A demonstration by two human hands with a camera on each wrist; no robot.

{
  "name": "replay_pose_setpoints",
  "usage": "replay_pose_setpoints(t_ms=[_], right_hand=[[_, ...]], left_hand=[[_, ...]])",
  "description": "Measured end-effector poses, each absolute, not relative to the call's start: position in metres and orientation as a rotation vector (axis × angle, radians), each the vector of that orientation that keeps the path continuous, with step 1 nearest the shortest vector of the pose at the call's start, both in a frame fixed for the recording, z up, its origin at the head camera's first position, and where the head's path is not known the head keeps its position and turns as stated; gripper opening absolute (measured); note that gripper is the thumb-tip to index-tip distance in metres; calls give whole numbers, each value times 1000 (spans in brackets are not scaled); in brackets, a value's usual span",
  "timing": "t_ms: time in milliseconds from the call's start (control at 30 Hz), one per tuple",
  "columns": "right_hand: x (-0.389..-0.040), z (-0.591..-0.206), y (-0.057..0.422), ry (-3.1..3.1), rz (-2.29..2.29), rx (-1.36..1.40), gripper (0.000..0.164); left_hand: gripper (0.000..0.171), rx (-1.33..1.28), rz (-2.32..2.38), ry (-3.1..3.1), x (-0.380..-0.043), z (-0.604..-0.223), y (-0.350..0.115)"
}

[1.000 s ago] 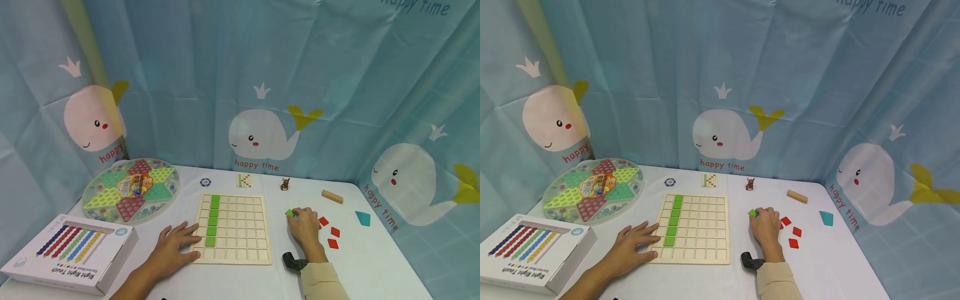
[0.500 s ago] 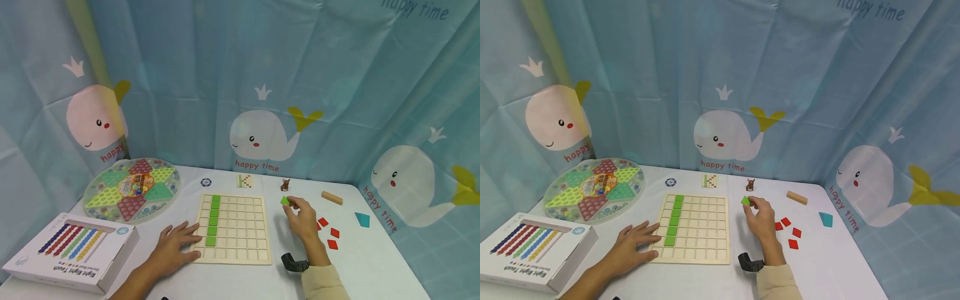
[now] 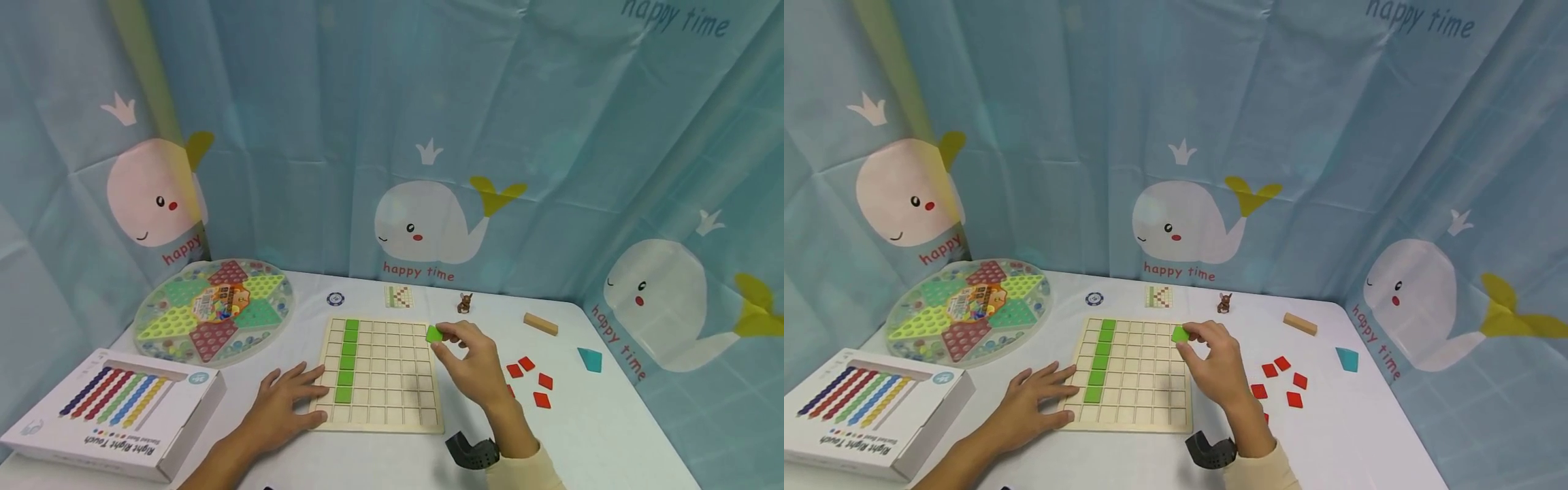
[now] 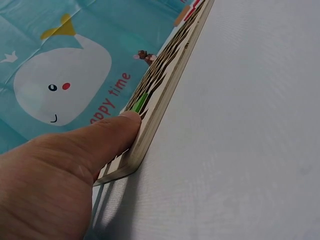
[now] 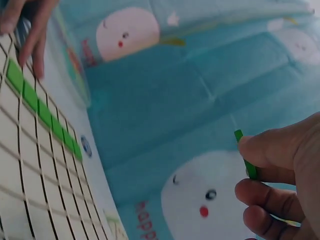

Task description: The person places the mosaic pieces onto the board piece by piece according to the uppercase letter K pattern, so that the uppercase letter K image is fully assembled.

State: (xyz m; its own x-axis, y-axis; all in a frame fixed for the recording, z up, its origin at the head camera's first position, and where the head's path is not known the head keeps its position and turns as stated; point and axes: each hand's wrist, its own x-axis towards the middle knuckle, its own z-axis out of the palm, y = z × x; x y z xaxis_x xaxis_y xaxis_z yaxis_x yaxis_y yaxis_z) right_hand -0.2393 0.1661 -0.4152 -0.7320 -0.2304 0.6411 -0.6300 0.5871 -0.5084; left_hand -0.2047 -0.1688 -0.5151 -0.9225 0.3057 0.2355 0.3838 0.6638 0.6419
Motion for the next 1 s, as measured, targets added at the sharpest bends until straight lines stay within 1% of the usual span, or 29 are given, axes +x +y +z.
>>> replay_pose_setpoints(t_ms=[167, 400, 667, 1000], right_hand=[[-226, -412, 144, -2299, 1085, 827, 29], [-217, -423, 109, -2420, 1139, 888, 25], [-216, -444, 80, -2500, 1150, 998, 21], [-219, -480, 67, -2534, 1148, 1083, 20]], left_hand=[[42, -580, -1113, -2763, -204, -517, -169], [41, -584, -1088, -2754, -205, -517, -168], [42, -577, -1066, -2770, -206, -514, -167], [42, -591, -1069, -2776, -205, -512, -167]])
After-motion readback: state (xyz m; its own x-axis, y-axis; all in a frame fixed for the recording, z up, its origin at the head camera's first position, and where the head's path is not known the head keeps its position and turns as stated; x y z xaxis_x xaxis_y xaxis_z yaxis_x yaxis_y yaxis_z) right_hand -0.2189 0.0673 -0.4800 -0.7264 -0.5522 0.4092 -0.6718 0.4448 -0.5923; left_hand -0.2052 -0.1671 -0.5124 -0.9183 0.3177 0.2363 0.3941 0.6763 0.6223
